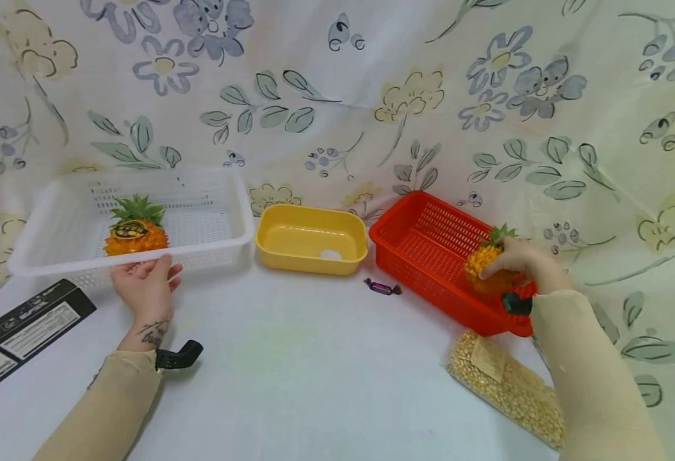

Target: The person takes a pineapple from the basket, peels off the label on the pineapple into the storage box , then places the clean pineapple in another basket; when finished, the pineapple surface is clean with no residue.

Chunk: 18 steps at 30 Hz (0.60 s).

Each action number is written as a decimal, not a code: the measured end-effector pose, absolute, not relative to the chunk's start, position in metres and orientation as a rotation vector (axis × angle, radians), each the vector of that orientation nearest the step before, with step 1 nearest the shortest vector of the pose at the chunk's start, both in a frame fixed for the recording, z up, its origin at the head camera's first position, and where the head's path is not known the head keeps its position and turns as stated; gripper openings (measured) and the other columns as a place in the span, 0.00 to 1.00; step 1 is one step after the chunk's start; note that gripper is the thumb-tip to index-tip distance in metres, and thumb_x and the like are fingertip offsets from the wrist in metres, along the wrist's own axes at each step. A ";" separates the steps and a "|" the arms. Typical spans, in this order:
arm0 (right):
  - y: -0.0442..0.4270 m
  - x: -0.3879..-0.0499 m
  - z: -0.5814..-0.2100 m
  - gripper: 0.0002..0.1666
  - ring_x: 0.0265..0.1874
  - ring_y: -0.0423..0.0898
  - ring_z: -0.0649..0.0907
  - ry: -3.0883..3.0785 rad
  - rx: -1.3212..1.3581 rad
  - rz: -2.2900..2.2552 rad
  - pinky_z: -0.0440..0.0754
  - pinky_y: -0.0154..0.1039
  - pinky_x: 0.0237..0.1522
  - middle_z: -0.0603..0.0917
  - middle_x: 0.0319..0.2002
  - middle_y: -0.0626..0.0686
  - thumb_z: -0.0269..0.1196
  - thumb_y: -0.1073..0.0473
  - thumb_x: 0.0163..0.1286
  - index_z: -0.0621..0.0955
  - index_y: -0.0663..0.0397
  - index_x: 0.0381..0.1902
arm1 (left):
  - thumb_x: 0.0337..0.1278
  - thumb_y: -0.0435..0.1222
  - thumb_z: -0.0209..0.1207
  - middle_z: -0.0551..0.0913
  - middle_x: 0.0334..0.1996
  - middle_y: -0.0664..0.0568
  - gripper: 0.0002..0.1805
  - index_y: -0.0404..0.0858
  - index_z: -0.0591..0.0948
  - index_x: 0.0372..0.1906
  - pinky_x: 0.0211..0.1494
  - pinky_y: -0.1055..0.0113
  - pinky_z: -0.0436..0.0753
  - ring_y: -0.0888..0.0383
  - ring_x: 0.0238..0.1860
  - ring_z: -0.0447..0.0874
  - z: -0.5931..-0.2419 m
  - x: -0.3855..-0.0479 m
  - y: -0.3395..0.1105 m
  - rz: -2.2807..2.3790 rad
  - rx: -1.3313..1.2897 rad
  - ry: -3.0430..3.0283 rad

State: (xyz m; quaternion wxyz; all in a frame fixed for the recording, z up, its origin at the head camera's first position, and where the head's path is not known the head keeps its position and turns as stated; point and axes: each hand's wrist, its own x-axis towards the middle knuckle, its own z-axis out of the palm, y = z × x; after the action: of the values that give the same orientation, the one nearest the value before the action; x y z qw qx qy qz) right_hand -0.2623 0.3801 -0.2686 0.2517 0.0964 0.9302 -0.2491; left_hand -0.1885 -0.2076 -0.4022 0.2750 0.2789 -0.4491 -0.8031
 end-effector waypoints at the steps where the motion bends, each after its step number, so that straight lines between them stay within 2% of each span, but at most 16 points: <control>1: 0.379 -0.262 -0.269 0.68 0.55 0.66 0.65 2.531 0.261 -0.676 0.81 0.50 0.41 0.56 0.61 0.72 0.71 0.46 0.50 0.39 0.68 0.69 | 0.44 0.34 0.68 0.80 0.28 0.52 0.30 0.47 0.60 0.46 0.17 0.71 0.79 0.60 0.19 0.82 -0.402 -0.189 -0.208 -2.159 0.755 -1.208; 9: 0.370 -0.257 -0.270 0.68 0.54 0.66 0.65 2.490 0.225 -0.635 0.81 0.49 0.43 0.53 0.61 0.74 0.71 0.44 0.49 0.40 0.68 0.69 | 0.43 0.36 0.69 0.81 0.28 0.53 0.30 0.47 0.60 0.46 0.17 0.72 0.78 0.60 0.19 0.82 -0.402 -0.189 -0.208 -2.154 0.772 -1.222; 15: 0.371 -0.258 -0.280 0.69 0.51 0.66 0.62 2.422 0.341 -0.669 0.79 0.49 0.42 0.56 0.57 0.71 0.73 0.46 0.46 0.42 0.65 0.69 | 0.44 0.37 0.69 0.82 0.28 0.54 0.31 0.48 0.60 0.47 0.18 0.73 0.78 0.61 0.19 0.82 -0.402 -0.189 -0.208 -2.141 0.786 -1.246; 18: 0.373 -0.259 -0.285 0.70 0.51 0.66 0.61 2.395 0.385 -0.680 0.78 0.49 0.41 0.54 0.58 0.73 0.73 0.47 0.46 0.40 0.64 0.70 | 0.44 0.37 0.69 0.82 0.28 0.55 0.31 0.48 0.60 0.48 0.19 0.73 0.79 0.61 0.20 0.82 -0.402 -0.189 -0.208 -2.139 0.791 -1.252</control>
State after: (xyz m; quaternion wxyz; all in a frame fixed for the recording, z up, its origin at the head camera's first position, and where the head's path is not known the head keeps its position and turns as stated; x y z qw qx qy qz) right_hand -0.2588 0.3728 -0.2855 0.3063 0.1455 0.9050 -0.2570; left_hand -0.1887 -0.2076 -0.4020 0.2668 0.2931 -0.4637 -0.7924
